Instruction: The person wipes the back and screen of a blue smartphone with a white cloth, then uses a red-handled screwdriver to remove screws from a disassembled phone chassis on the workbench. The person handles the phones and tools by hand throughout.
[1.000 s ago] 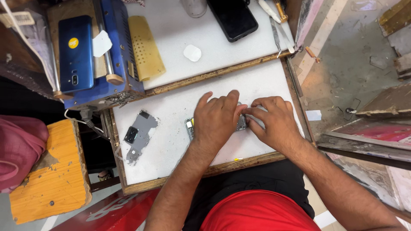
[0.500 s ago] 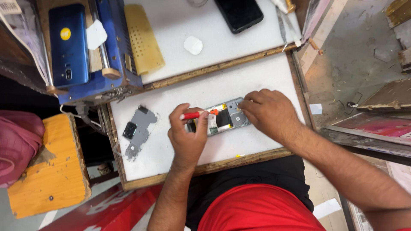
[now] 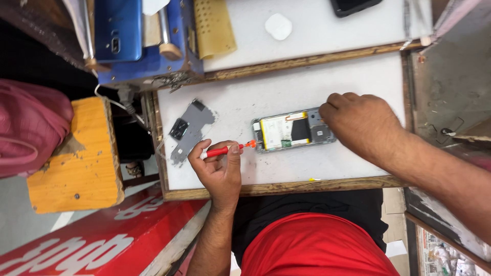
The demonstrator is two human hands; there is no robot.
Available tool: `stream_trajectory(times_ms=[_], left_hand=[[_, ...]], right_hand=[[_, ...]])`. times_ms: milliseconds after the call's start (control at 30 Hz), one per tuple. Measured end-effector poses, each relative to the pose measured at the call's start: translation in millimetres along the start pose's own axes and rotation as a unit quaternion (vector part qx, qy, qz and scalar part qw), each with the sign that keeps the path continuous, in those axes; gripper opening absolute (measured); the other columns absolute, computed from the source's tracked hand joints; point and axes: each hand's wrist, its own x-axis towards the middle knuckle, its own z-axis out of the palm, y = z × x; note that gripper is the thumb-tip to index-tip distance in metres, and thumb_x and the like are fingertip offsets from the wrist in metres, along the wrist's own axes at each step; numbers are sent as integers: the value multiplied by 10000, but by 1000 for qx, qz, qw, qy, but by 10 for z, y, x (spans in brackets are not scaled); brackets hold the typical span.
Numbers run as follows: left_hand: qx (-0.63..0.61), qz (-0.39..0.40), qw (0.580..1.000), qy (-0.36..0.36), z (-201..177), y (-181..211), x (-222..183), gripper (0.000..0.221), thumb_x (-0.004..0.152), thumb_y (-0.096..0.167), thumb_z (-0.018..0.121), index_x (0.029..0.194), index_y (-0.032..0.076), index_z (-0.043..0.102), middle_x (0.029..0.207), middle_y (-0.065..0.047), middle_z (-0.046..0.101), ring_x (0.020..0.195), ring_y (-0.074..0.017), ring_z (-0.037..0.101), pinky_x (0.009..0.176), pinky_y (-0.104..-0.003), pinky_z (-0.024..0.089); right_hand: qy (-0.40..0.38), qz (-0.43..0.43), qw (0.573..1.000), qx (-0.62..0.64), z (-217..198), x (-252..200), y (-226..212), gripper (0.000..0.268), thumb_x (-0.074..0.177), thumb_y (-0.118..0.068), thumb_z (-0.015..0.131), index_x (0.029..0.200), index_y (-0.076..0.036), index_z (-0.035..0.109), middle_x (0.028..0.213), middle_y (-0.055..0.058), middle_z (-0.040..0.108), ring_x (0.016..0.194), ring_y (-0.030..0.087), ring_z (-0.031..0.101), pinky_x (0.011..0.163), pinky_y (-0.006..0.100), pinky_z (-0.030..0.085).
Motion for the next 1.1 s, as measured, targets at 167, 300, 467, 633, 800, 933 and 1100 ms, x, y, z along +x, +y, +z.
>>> stream_trajectory(times_ms=[167,300,467,633,800,933,1100], left_hand=[[-34,-30,998,41,-134,15,-17,504,1025,18,666,1370,68,301,1052,-209,720,920,-203,722,862,-340,626],[-47,-56,996,56,-152,5,-18,500,1027,23,667,1367,71,303,1026,-209,727,889,-202,726,831,-329,627],[-50,-56,996,51,-153,-10,-27,507,1031,26,669,1376,69,300,1034,-212,728,898,-198,720,851,-328,617],[-33,-46,997,49,-132,4,-24,510,1037,26,677,1377,74,300,1023,-211,734,890,-192,713,853,-316,608],[41,-13,999,-23,55,113,0,515,1051,-6,657,1397,72,284,1081,-212,729,1000,-221,724,910,-326,608],[68,99,981,-153,520,165,104,566,1058,-50,630,1455,65,242,1139,-200,712,1062,-257,743,911,-329,656],[135,213,942,-220,1093,235,356,668,1046,-32,679,1529,74,229,1111,-174,716,1024,-276,773,844,-337,660]], right_hand=[[-37,-54,993,-102,-99,94,-26,203,891,-193,688,1040,-65,635,979,73,661,857,165,704,670,310,620],[-20,-83,988,-127,-98,134,1,187,893,-195,686,1030,-79,634,961,60,662,868,164,707,656,308,619],[-22,-98,986,-135,-57,135,50,215,852,-167,692,1040,-89,625,978,55,663,883,169,708,650,309,618],[19,-54,997,-49,33,69,92,200,823,-138,675,1009,-80,627,958,65,682,885,210,712,607,345,618],[114,-19,993,1,262,-31,101,198,831,-128,682,1026,-119,657,916,31,712,859,204,721,601,346,607],[200,64,965,157,470,-85,100,138,965,-177,700,1081,-102,696,906,55,738,861,241,721,655,390,593],[319,108,870,360,637,-272,55,129,970,-79,703,1100,-77,708,1043,88,751,995,277,726,833,410,590]])
